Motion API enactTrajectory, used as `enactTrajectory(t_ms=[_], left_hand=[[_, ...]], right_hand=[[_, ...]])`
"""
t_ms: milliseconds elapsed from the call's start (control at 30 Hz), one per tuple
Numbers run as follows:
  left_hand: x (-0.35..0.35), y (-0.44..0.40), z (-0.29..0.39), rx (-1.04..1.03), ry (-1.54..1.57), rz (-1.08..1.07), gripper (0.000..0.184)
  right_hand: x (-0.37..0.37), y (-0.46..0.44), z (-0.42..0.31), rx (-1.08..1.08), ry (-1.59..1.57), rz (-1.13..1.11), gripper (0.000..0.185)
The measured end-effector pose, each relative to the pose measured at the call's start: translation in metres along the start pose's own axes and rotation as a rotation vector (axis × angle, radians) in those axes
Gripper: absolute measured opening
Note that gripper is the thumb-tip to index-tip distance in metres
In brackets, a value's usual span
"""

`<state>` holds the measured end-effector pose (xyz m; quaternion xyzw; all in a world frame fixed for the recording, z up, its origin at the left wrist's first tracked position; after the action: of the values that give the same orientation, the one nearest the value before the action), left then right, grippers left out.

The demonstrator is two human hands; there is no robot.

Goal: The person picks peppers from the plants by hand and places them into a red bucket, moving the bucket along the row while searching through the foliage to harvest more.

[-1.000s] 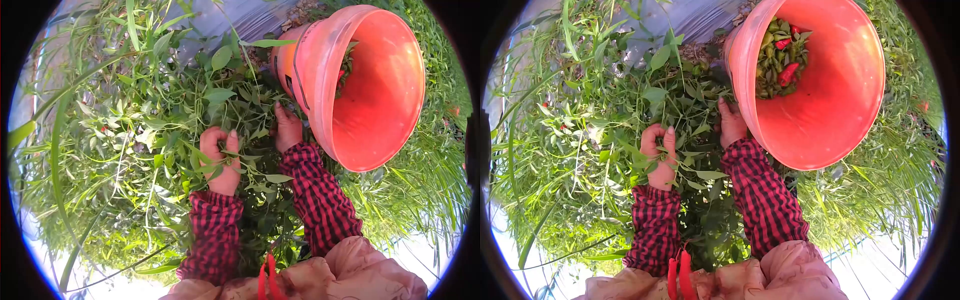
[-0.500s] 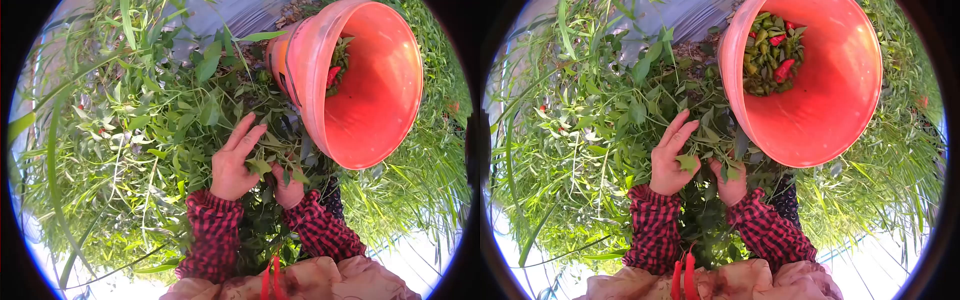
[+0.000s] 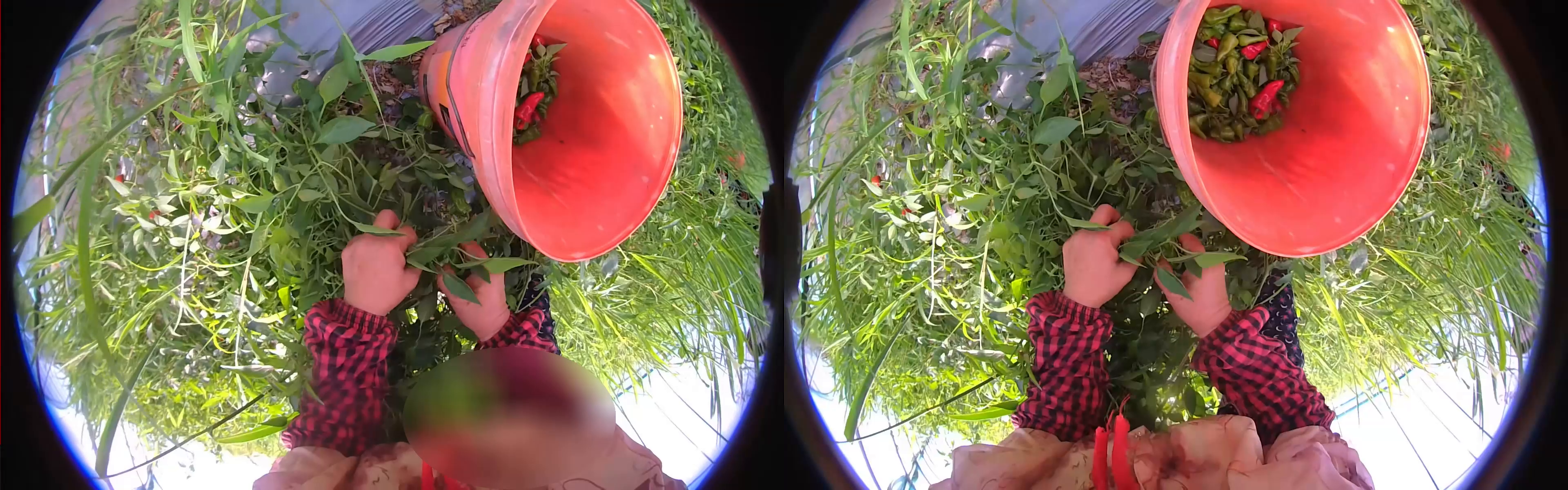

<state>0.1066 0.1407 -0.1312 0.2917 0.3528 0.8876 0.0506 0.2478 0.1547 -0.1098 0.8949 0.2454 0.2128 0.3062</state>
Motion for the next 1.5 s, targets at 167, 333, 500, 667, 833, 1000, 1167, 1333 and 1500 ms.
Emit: enactTrajectory(t_ms=[167,333,500,667,833,1000,1167,1333,1500], left_hand=[[0.003,0.001,0.0,-0.018,0.07,-0.063,0.017],[0.01,-0.001,-0.012,-0.031,0.106,-0.102,0.017],[0.015,0.003,-0.007,-0.167,0.222,-0.147,0.021],[0.014,0.004,-0.009,-0.175,0.245,-0.159,0.021],[0.013,0.004,-0.009,-0.187,0.256,-0.172,0.027],[0.014,0.005,-0.006,-0.193,0.24,-0.176,0.017],[0.012,0.004,-0.005,-0.171,0.227,-0.202,0.015],[0.01,0.004,-0.012,-0.154,0.266,-0.187,0.021],[0.02,0.009,-0.012,-0.058,0.365,-0.282,0.037]], right_hand=[[-0.005,0.022,0.01,-0.31,-0.611,0.109,0.028],[-0.002,0.048,-0.011,-0.412,-1.074,-0.058,0.045],[0.049,0.057,-0.009,-0.516,-0.497,-0.252,0.062],[0.09,0.023,0.02,-0.278,-0.168,0.18,0.044],[0.062,-0.006,0.057,-0.282,-0.243,0.163,0.018],[0.015,-0.001,0.035,-0.466,-0.454,-0.246,0.02],[0.035,0.026,-0.013,-0.126,-0.186,-0.211,0.015],[0.039,0.086,-0.055,-0.258,-0.682,-0.637,0.009],[0.066,0.059,-0.055,-0.127,-0.314,-0.196,0.013]])
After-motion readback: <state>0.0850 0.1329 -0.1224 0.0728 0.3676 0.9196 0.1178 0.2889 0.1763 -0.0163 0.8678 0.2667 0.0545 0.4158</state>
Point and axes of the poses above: each hand's wrist, its own y-axis away from the middle knuckle, its own x-axis out of the back of the hand, z = x × y, the point moved 8 cm from there along -y, towards the middle knuckle, and after that the axes turned 6 degrees about x, right-handed, at the moved point
